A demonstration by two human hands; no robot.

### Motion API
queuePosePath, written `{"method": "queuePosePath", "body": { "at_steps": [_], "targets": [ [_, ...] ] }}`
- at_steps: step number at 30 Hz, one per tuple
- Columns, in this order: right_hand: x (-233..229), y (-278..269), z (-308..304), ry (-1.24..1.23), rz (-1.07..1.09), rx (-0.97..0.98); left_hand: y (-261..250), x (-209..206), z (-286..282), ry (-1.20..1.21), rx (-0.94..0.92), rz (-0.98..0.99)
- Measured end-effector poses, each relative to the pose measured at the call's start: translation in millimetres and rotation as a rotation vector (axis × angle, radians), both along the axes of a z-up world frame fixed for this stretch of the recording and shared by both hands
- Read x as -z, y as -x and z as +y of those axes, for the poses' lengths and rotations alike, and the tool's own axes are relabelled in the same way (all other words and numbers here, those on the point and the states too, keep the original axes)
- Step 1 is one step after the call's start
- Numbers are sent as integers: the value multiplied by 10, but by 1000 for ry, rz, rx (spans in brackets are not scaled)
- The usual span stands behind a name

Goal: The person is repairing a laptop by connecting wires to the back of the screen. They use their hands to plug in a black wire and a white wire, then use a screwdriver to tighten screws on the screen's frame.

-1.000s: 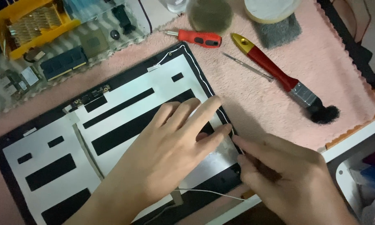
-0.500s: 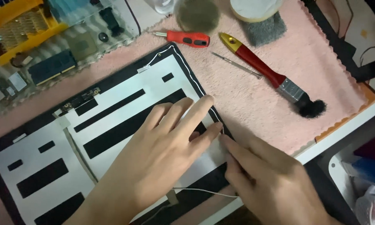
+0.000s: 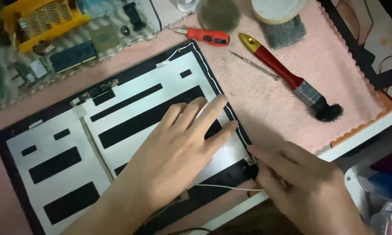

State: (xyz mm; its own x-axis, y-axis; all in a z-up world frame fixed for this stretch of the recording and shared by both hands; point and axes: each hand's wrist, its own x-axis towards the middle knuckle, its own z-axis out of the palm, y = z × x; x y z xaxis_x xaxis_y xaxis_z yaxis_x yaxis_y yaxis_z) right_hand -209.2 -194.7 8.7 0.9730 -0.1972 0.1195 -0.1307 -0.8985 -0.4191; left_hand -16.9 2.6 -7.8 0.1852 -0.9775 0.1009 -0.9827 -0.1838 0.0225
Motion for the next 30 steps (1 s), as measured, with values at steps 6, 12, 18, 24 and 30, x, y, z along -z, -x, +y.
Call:
{"method": "queuePosePath", "body": {
  "at_steps": [6, 12, 18, 24, 30],
  "targets": [
    [-38, 30, -1, -24, -1, 35, 127, -56, 32, 102, -31, -42],
    [-20, 17, -14, -20, -59, 5, 248, -99, 49, 111, -47, -89],
    [21, 15, -116, 23, -100, -61, 321, -78, 48, 86, -89, -186],
    [52, 42, -144, 61, -40, -56, 330, -104, 14, 82, -80, -188],
    [19, 55, -51, 51, -61, -44, 293, -72, 23, 109, -74, -120]
  ]
}}
